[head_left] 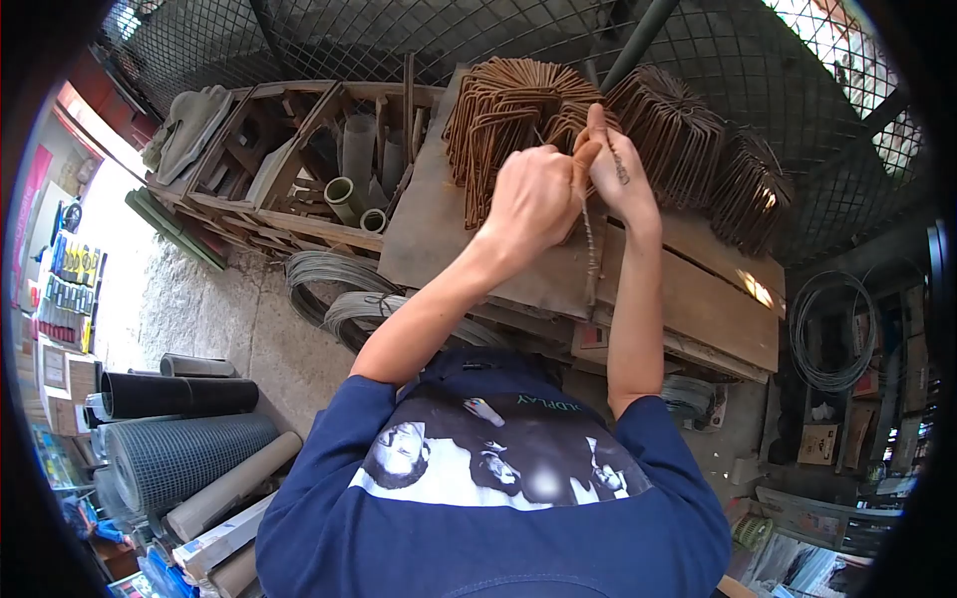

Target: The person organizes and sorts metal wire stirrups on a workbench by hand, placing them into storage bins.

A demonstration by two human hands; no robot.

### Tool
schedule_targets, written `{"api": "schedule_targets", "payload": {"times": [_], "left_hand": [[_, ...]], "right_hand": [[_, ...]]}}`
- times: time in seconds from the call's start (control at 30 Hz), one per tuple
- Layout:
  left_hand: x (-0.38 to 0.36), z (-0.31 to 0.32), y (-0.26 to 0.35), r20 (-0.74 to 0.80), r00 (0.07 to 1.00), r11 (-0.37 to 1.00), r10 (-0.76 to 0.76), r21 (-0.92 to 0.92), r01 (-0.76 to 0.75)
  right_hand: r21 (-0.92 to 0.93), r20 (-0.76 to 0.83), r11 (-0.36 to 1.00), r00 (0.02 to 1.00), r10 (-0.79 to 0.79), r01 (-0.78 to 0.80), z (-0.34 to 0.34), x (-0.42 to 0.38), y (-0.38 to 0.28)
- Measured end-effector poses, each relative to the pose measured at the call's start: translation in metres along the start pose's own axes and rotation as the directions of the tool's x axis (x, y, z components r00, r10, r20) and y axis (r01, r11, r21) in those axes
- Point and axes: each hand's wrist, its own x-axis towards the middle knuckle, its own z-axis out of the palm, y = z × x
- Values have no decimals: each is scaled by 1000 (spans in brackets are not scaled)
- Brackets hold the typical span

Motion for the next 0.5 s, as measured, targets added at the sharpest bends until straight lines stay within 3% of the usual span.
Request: {"api": "schedule_targets", "payload": {"times": [0.1, 0.13, 0.2, 0.27, 0.37, 0.5], "left_hand": [[2, -16, -9, 12, 999, 983, -51, -174, 53], [3, -17, -12, -74, 997, 989, -23, -149, 12], [4, -29, -10, -9, 995, 980, -97, -177, 94], [0, -34, -4, 9, 992, 978, -124, -169, 124], [-17, -23, 2, -110, 991, 993, 82, -79, -91], [-32, -23, 18, 65, 998, 997, 1, -82, 5]], "right_hand": [[-94, -8, 993, 997, -71, 70, 1, -5, 1], [-108, -26, 988, 993, -117, 114, 3, -8, -1], [-170, -65, 963, 972, -224, 211, 7, -16, -6], [-168, -54, 962, 972, -227, 215, 8, -24, -9], [-99, -65, 962, 963, -263, 256, 15, -35, -9], [67, 29, 919, 919, -392, 390, 10, -43, -6]]}}
